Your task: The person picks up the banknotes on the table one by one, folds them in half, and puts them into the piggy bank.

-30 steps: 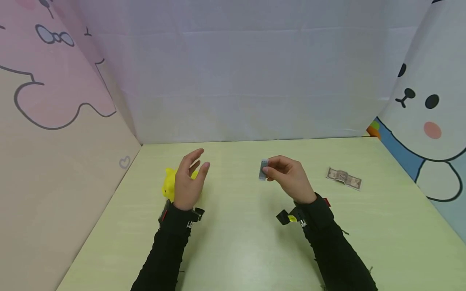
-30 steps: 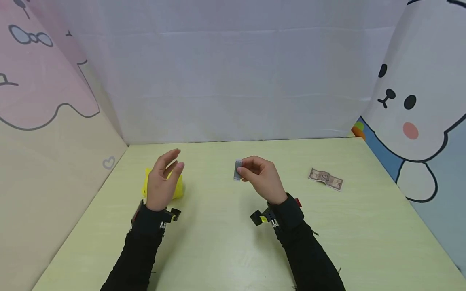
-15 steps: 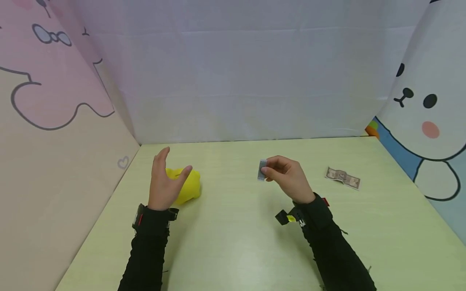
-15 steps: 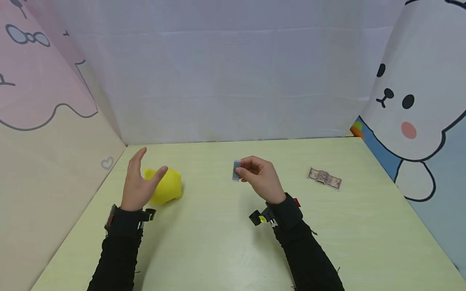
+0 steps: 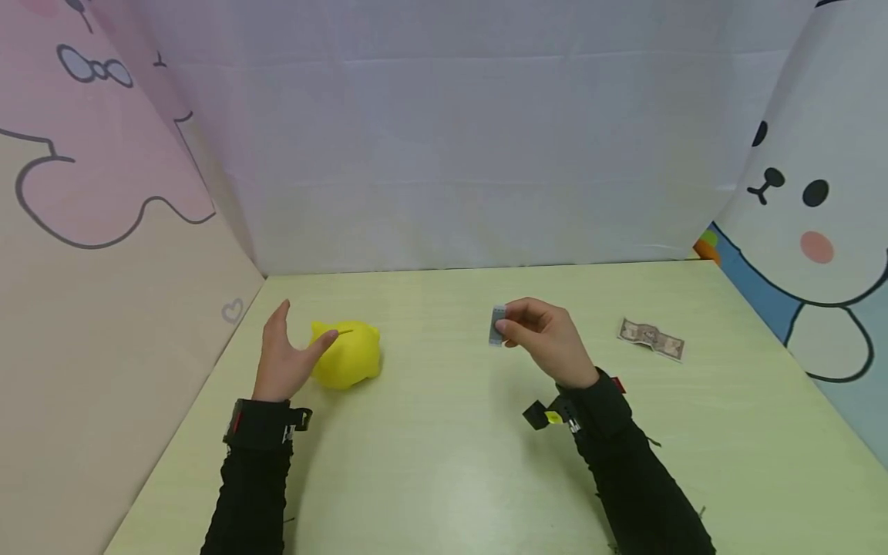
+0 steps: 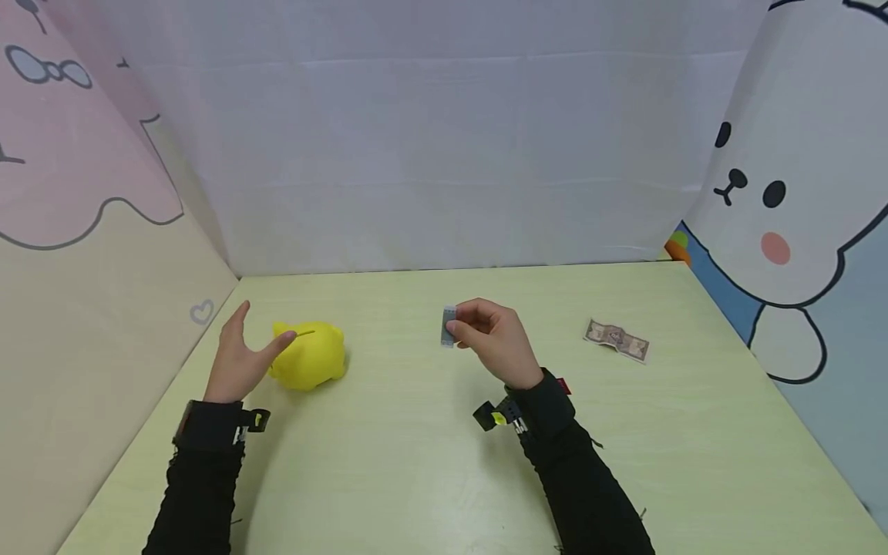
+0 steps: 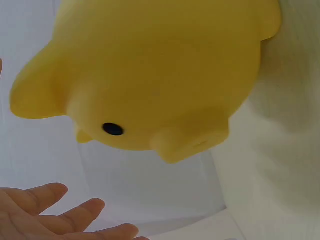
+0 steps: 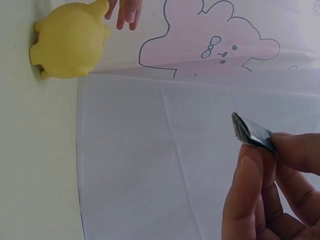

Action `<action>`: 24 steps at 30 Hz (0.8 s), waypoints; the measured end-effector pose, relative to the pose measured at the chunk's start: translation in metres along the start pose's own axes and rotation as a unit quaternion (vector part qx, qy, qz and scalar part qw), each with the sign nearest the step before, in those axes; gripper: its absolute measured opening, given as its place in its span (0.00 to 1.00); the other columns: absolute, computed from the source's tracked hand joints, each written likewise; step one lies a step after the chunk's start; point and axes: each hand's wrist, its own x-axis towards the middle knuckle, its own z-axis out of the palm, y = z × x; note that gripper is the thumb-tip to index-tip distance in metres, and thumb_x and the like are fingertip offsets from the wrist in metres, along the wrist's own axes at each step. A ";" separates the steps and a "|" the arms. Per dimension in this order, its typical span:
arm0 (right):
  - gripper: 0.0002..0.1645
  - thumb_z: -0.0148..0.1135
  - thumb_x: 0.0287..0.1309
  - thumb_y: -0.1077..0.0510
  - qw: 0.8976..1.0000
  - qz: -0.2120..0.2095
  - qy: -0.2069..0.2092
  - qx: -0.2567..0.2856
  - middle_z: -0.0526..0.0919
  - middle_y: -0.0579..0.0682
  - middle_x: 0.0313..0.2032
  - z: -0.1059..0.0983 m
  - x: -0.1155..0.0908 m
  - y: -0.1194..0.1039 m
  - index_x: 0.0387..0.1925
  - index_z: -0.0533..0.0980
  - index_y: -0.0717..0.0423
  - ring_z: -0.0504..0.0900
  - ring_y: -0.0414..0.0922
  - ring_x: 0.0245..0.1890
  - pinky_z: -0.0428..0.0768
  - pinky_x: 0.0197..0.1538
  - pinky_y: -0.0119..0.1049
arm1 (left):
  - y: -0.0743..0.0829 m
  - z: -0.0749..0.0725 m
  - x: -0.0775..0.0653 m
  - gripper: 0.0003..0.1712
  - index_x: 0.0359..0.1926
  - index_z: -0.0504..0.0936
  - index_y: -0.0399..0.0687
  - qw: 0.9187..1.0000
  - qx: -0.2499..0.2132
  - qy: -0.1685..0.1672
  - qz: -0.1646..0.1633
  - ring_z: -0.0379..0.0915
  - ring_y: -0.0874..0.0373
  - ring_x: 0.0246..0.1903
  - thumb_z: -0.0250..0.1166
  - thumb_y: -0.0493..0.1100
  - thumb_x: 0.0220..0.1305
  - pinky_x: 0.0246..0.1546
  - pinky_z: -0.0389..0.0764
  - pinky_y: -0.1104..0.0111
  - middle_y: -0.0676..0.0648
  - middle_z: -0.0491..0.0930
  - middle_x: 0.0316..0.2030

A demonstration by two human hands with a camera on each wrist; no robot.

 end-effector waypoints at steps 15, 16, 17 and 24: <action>0.12 0.60 0.64 0.65 1.000 0.001 -0.001 -0.008 0.82 0.60 0.38 0.001 0.000 -0.001 0.47 0.76 0.70 0.82 0.37 0.32 0.84 0.40 0.29 | -0.022 0.009 0.010 0.66 0.78 0.31 0.49 0.989 -0.017 -0.114 -0.089 0.42 0.33 0.74 0.63 0.72 0.57 0.70 0.56 0.39 0.35 0.42 0.77; 0.12 0.60 0.64 0.65 1.000 0.002 -0.001 -0.008 0.82 0.60 0.38 0.001 0.000 0.000 0.47 0.77 0.69 0.82 0.37 0.32 0.84 0.40 0.30 | -0.023 0.010 0.010 0.66 0.78 0.31 0.49 0.989 -0.019 -0.117 -0.090 0.42 0.33 0.74 0.63 0.71 0.57 0.70 0.56 0.39 0.35 0.42 0.77; 0.12 0.60 0.64 0.65 1.000 0.003 0.000 -0.007 0.82 0.60 0.38 0.001 0.000 0.000 0.47 0.77 0.69 0.82 0.37 0.32 0.84 0.40 0.30 | -0.023 0.011 0.010 0.66 0.78 0.32 0.49 0.988 -0.021 -0.121 -0.090 0.42 0.34 0.74 0.63 0.71 0.57 0.70 0.56 0.40 0.35 0.42 0.77; 0.12 0.60 0.64 0.66 1.000 0.002 -0.001 -0.007 0.82 0.58 0.38 0.001 0.000 -0.001 0.47 0.76 0.70 0.82 0.38 0.32 0.85 0.41 0.33 | -0.028 0.018 0.011 0.66 0.78 0.34 0.42 0.986 -0.028 -0.136 -0.089 0.55 0.37 0.69 0.64 0.70 0.58 0.69 0.61 0.44 0.32 0.48 0.74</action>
